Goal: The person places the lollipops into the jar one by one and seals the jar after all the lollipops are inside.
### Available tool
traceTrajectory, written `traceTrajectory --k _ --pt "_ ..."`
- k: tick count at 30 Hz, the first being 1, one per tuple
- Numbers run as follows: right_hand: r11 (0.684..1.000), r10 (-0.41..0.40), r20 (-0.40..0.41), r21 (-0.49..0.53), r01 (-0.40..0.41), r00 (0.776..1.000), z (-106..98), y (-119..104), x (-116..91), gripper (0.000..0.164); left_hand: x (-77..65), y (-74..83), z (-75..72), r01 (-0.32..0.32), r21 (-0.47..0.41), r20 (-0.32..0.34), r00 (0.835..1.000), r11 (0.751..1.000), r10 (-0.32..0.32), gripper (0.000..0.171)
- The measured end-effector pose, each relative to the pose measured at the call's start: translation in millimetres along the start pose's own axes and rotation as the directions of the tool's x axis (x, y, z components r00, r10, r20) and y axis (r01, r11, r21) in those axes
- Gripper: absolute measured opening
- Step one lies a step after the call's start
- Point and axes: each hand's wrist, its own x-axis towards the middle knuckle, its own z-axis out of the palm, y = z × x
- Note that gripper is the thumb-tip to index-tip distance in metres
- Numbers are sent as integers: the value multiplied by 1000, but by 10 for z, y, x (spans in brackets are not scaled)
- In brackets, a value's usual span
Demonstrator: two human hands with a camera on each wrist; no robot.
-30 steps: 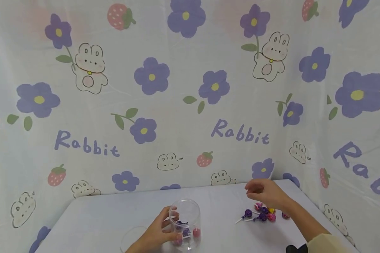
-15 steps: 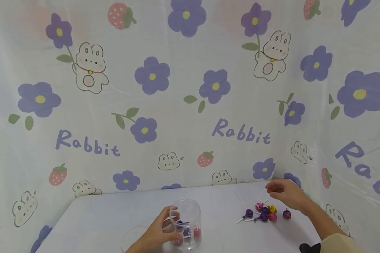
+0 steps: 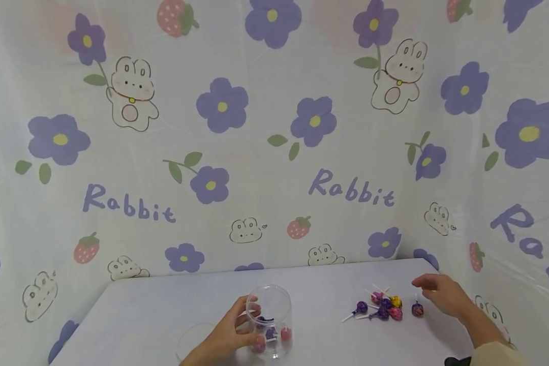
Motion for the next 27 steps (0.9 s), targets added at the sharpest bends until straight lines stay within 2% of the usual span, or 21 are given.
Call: traceTrajectory --k 7,13,19,27 --pt "999 24 -2 -37 -24 1000 111 207 20 32 -6 7 1 -4 -4 -1 1000 1000 4 82" --pt "997 -10 28 -75 12 1000 206 289 53 37 -27 2 -5 5 -31 -3 1000 999 -5 81" --pt "995 -21 31 -94 24 999 290 435 42 30 -35 -11 12 2 -54 1 1000 999 -1 82" --pt "987 -77 -5 -140 75 997 238 511 34 17 -26 17 21 3 -38 -6 1000 999 -4 82"
